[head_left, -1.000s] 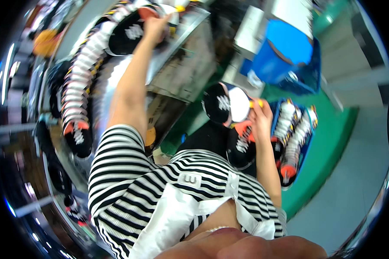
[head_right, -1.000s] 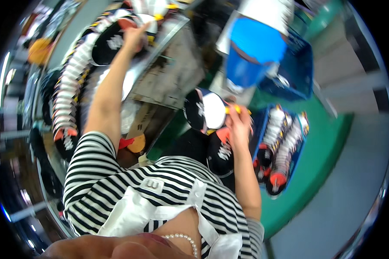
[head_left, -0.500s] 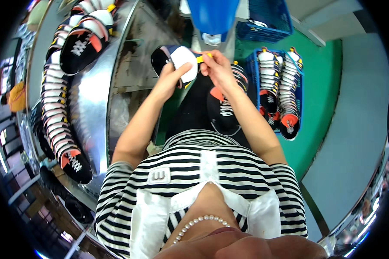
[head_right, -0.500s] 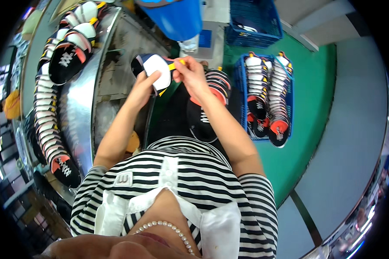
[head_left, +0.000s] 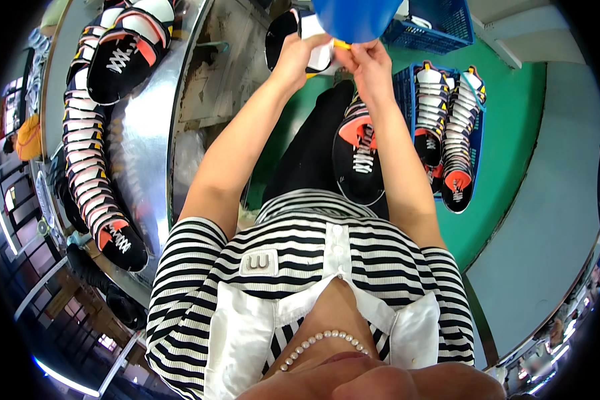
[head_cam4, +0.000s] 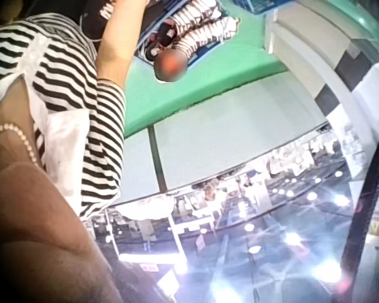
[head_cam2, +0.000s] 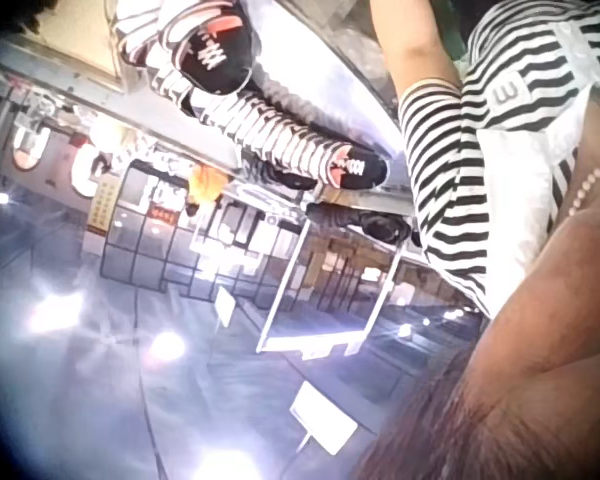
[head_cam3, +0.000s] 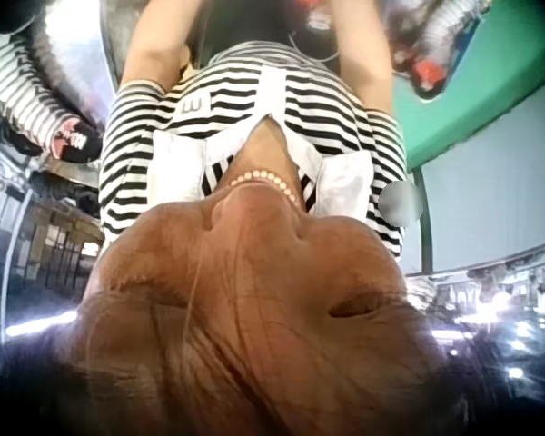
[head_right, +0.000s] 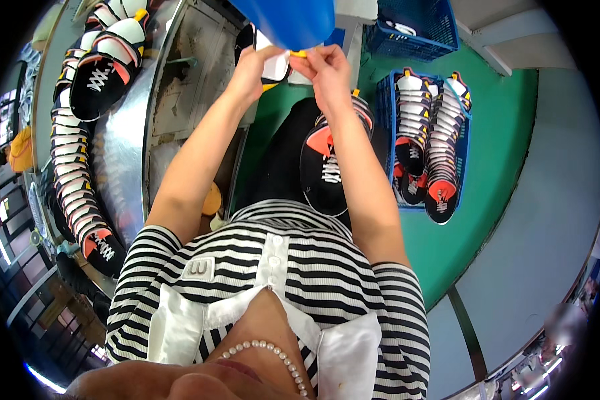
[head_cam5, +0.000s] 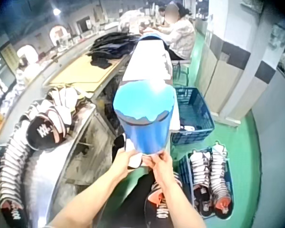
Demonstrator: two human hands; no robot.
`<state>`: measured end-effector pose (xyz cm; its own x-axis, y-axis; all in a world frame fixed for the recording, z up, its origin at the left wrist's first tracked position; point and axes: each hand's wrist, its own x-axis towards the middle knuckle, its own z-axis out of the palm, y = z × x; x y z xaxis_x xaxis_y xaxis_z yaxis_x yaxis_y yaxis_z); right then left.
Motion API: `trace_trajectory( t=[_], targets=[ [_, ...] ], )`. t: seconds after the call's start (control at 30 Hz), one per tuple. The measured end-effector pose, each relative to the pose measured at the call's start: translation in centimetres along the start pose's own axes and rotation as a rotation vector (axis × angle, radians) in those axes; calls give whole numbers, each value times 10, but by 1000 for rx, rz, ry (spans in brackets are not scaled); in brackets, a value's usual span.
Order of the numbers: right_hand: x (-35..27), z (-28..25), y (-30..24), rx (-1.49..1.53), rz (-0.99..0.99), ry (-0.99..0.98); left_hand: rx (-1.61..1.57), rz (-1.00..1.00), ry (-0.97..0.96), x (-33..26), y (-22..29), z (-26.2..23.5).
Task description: The person takes shoes one at a time from a basket, places them on a metal surface to align them with others, and then returns each shoe back into a blue basket.
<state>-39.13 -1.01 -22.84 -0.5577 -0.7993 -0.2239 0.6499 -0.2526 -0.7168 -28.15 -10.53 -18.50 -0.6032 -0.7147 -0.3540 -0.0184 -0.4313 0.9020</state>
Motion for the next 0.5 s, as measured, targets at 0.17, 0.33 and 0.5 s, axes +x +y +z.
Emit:
trace_trajectory(
  t=[0.17,0.33,0.5],
  targets=[
    [8,0,10,136,119,147,-324,-312,161,8,-4,3],
    [7,-3,-18,-139,121,-11,-136,19,-5,-2,-14,-2],
    [0,-5,-21,-293,97,-89,-28,198,43,-19,-29,5]
  ],
)
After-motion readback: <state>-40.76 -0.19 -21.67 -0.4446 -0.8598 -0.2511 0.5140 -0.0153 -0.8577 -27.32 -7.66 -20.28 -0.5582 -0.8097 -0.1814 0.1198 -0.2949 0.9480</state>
